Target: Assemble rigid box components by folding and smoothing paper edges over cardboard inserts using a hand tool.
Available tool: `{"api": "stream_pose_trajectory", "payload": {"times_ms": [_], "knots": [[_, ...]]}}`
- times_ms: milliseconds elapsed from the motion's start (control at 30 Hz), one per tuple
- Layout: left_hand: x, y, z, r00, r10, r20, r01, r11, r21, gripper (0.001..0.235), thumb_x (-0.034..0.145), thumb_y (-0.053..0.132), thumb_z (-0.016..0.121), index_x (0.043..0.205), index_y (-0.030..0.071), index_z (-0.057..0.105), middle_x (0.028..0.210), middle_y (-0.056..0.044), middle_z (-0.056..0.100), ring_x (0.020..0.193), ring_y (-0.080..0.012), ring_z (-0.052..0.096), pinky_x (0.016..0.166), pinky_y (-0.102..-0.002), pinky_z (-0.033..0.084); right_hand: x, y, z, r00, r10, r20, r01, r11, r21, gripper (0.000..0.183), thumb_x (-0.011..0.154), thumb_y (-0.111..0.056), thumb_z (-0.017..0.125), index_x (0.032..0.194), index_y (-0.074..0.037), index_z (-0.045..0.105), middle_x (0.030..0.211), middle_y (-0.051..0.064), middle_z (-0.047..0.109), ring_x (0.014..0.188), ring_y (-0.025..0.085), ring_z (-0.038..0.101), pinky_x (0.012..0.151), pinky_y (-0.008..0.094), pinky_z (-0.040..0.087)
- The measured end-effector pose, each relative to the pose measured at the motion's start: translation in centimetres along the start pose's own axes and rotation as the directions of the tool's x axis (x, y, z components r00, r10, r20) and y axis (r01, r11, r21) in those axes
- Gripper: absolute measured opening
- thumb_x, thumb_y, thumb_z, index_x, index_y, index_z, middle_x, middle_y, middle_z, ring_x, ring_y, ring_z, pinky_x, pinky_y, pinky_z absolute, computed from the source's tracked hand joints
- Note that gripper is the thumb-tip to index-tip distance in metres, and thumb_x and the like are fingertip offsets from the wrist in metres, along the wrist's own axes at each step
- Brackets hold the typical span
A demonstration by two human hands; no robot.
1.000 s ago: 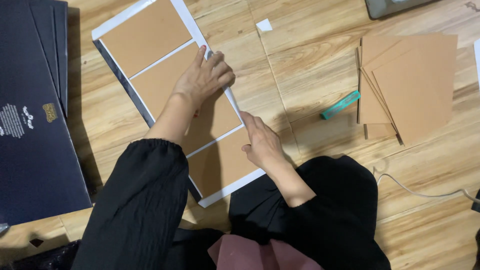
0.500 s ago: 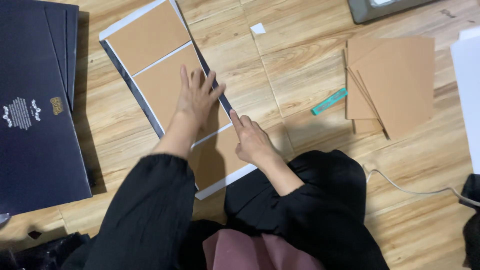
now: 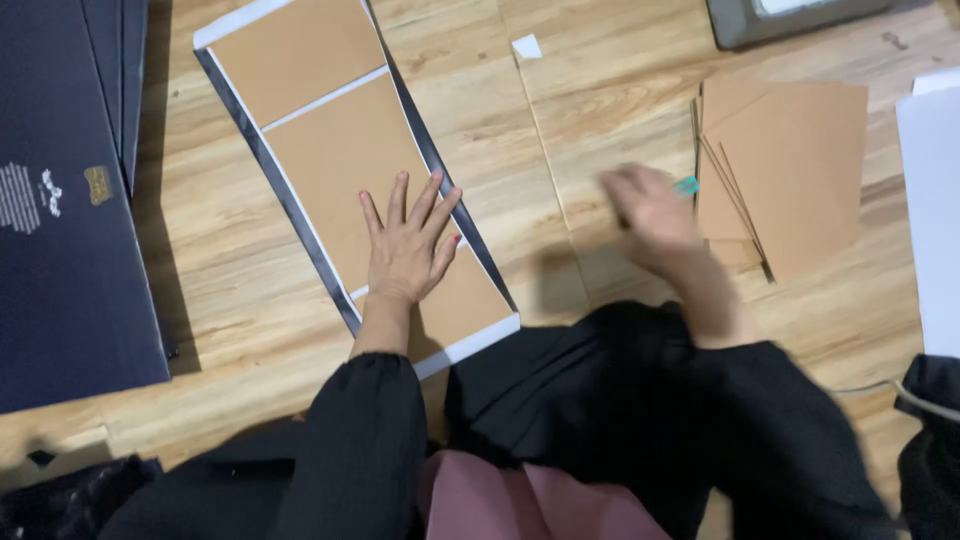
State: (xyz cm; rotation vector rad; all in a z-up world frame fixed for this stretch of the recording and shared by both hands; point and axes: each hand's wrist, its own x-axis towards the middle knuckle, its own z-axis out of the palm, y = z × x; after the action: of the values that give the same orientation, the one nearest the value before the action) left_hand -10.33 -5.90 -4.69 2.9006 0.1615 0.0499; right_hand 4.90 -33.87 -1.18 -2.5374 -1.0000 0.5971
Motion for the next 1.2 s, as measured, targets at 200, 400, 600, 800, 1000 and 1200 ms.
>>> {"api": "stream_pose_trajectory", "payload": {"times_ms": [200,400,600,800,1000,1200], "knots": [[-0.2,-0.4,0.3,1.000,-0.009,-0.019,0.009,1.000,0.017,0.045,0.090,0.033,0.029,0.134,0.034,0.034,0.144,0.008,0.027,0.135,-0.0285,0.014,0.102,-0.064,0.007,1.1,3.2,1.2,0.976,-0.139,-0.169,0.059,0.910,-0.409,0.029,0.075,-0.015,0.064,0.104,-0.017,0.062,0.098,-0.002,0.058,0.097,0.017,0.057,0.082,0.028,0.047],[-0.2,-0.3,0.4,0.998,-0.024,-0.058,0.022,0.999,-0.043,0.043,0.089,0.027,0.029,0.130,0.033,0.037,0.144,0.012,0.025,0.135,-0.0260,0.015,0.104,-0.062,0.009,6.2,-6.0,5.8,0.792,-0.446,-0.416,0.502,0.864,0.029,0.029,0.080,-0.022,0.069,0.100,-0.003,0.062,0.087,0.013,0.062,0.082,0.031,0.061,0.074,0.036,0.048],[-0.4,-0.6,0.9,0.998,-0.015,-0.067,0.012,0.999,-0.047,0.041,0.089,0.026,0.031,0.129,0.032,0.038,0.144,0.012,0.025,0.135,-0.0251,0.015,0.105,-0.062,0.009,4.3,-9.4,8.6,0.853,-0.327,-0.407,0.314,0.944,-0.100,0.044,0.085,-0.056,0.036,0.089,-0.017,0.058,0.078,-0.007,0.052,0.073,0.011,0.057,0.066,0.020,0.047],[-0.3,-0.6,0.8,0.997,-0.019,-0.073,0.015,0.999,-0.045,0.040,0.089,0.023,0.032,0.127,0.030,0.040,0.142,0.012,0.028,0.134,-0.0243,0.016,0.105,-0.061,0.008,-0.6,-10.3,10.0,0.941,-0.279,-0.193,0.259,0.958,-0.121,0.012,0.082,-0.027,0.059,0.090,-0.018,0.057,0.082,0.001,0.055,0.072,0.025,0.059,0.057,0.035,0.047],[-0.4,-0.3,0.5,0.997,-0.041,-0.070,0.039,0.999,-0.030,0.040,0.088,0.022,0.033,0.126,0.031,0.040,0.142,0.013,0.028,0.134,-0.0230,0.017,0.106,-0.060,0.009,-4.2,-9.8,10.9,0.969,-0.246,-0.012,0.244,0.964,-0.108,0.018,0.088,-0.032,0.046,0.100,-0.022,0.055,0.086,0.002,0.055,0.076,0.026,0.061,0.059,0.034,0.049],[-0.3,-0.3,0.7,0.996,-0.028,-0.080,0.025,0.999,-0.032,0.039,0.087,0.021,0.033,0.125,0.029,0.041,0.142,0.011,0.030,0.134,-0.0244,0.019,0.106,-0.060,0.010,1.7,-10.2,7.7,0.998,0.031,-0.048,-0.012,0.934,0.358,0.011,0.073,-0.023,0.067,0.072,-0.013,0.062,0.065,0.007,0.059,0.065,0.031,0.059,0.057,0.037,0.044]]}}
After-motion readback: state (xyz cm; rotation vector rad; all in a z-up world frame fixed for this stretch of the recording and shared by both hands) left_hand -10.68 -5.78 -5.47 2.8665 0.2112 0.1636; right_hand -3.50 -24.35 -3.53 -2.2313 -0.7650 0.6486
